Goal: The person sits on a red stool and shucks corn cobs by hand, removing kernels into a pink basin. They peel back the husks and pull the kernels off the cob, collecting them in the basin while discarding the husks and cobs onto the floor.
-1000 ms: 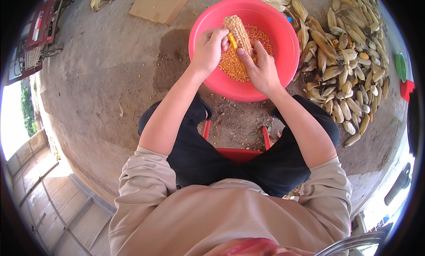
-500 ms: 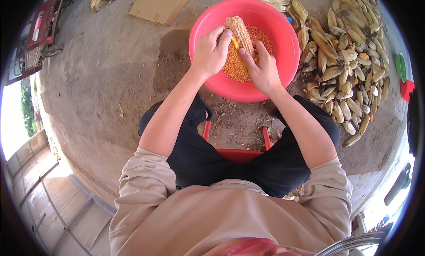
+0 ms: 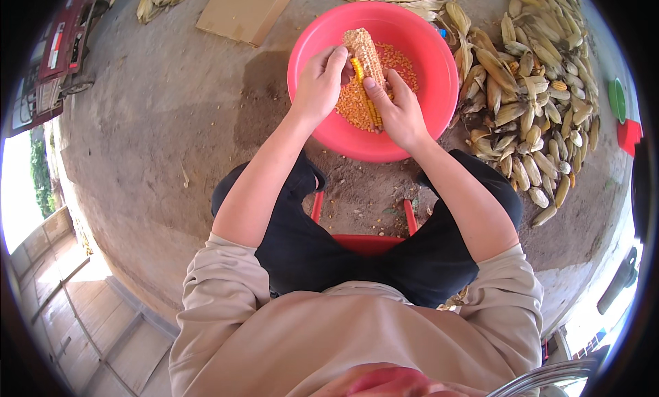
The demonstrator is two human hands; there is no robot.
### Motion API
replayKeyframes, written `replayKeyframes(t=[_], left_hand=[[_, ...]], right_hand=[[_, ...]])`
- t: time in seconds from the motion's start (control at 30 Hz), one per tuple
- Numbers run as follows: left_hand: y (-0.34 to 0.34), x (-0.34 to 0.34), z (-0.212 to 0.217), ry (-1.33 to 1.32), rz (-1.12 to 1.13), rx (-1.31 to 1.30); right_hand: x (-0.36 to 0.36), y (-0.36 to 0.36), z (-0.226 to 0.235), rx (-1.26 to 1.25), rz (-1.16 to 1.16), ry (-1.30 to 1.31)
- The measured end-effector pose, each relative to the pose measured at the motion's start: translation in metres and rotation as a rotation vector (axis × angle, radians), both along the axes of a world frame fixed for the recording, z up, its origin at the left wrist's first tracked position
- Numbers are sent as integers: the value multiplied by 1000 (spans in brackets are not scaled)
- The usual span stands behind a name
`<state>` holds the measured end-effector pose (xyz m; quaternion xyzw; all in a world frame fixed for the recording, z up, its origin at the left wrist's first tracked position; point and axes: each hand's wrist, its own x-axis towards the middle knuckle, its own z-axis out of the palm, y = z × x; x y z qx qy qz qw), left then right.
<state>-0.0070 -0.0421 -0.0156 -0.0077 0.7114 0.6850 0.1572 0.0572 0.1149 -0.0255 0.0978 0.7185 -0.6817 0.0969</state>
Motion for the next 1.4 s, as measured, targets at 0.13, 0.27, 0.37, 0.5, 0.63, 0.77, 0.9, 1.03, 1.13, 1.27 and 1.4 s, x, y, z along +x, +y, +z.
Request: replayKeyframes(t=[0.13,0.27,0.37,0.5,0.63,0.77,0.9,1.03,1.13,1.27,1.4], left_hand=[[11,6,9,25,223,58],[0,5,7,246,-91,-302],[1,8,13,293,-158,-430],[-3,5,2,-16,-71,-28],[-3,3,12,-296,-36,186],[1,8,12,44,-16,-43],[-1,6,16,214,-146,-402],[-1,8,12,196,-153,-331],[-3,4,9,17,-158,-125],[-1,4,14,-175,-130,91],[-8,2,-5,-201,-122,167]], right_hand=[[-2,3,-3,-11,-56,-81],[-1,4,-4,169,-57,3],[-1,3,0,264,-19,88],[0,2,-4,114,32,65],[-1,3,9,-184,67,-169],[-1,1,11,-254,31,-195],[-1,3,7,-59,38,-132],[1,3,8,-2,56,-50],[0,3,11,-115,59,-125],[0,1,11,-244,53,-166],[-1,4,14,-548,39,-346]])
